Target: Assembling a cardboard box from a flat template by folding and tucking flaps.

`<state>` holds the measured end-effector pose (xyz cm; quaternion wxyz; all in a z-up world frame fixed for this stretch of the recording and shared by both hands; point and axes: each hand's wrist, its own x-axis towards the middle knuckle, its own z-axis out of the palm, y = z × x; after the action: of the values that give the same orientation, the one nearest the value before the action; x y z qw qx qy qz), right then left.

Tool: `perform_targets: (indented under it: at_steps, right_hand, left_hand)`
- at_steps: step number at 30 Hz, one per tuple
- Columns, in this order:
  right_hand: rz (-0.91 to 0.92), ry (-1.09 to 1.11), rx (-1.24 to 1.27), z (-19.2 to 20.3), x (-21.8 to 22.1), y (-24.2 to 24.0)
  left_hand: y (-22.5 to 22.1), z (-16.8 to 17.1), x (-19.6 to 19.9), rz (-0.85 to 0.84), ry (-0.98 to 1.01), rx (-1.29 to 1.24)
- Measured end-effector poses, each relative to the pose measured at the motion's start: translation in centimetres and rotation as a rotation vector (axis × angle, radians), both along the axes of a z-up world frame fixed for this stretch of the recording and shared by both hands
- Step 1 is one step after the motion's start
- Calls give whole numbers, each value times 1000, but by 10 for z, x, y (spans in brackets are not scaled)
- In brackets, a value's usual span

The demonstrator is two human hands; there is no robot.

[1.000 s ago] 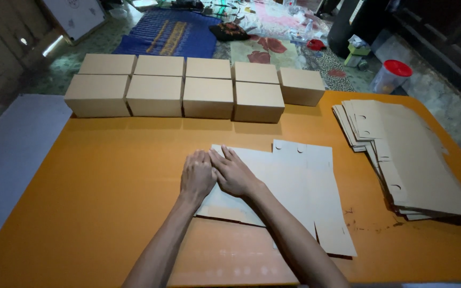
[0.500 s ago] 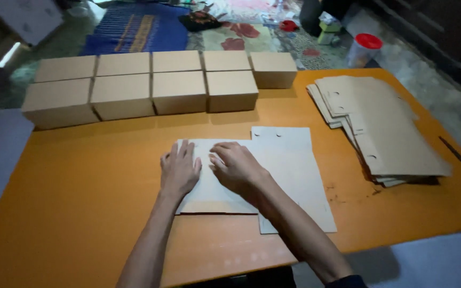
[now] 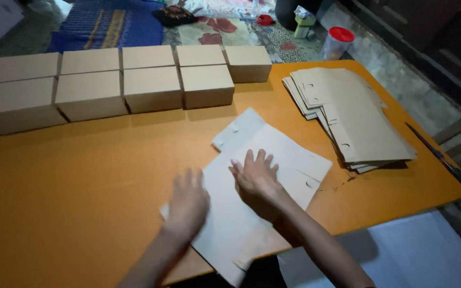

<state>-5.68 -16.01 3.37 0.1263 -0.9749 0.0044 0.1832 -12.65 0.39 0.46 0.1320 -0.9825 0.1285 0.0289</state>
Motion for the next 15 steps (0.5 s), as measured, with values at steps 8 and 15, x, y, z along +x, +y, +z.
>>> perform_targets:
  at_steps: [8,15]
  right_hand:
    - [382,-163,247,-23,-24,30]
    - [541,-98,1015,-93,-31,32]
  left_hand:
    - [-56,-16,-68,-400,383,-9]
    - [3,19,30,-159,432,-781]
